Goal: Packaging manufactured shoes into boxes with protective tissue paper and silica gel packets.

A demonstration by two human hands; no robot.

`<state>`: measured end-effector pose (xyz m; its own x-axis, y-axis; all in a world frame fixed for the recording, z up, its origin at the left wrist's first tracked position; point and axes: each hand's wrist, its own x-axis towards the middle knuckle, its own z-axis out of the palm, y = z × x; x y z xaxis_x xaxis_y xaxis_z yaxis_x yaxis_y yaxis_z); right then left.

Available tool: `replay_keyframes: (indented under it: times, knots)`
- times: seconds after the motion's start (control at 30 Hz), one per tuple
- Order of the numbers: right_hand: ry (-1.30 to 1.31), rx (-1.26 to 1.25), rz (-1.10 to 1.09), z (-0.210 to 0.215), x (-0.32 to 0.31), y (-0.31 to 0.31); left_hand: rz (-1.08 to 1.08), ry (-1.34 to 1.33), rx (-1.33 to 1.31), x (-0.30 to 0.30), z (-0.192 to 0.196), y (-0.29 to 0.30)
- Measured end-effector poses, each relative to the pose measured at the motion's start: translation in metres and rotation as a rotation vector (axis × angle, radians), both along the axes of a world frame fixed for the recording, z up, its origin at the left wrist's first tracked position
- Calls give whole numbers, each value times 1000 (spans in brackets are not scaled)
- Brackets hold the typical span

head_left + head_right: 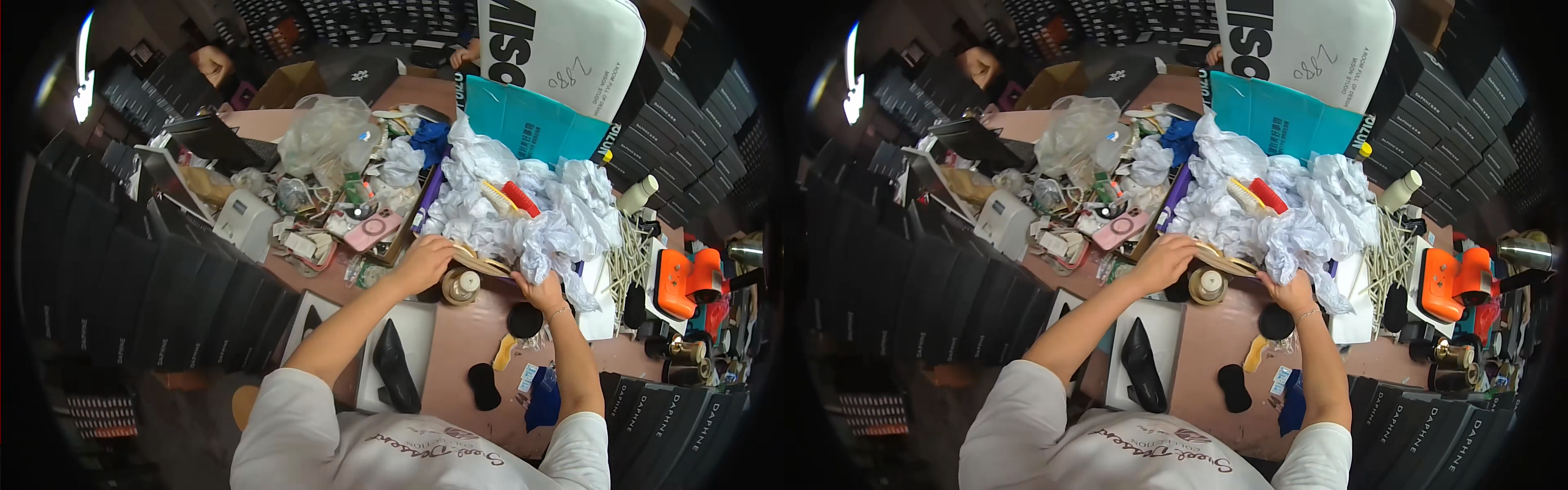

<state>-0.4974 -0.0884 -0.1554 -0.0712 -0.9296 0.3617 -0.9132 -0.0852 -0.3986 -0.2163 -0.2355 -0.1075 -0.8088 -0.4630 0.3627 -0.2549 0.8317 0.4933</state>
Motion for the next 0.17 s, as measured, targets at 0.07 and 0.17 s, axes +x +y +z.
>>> replay_keyframes:
  times: [0.07, 0.17]
  knots:
    - [35, 161, -41, 4, 2, 7, 195, 64, 186, 47, 8, 29]
    - [57, 133, -43, 13, 21, 16, 392, 0, 371, 157, -5, 82]
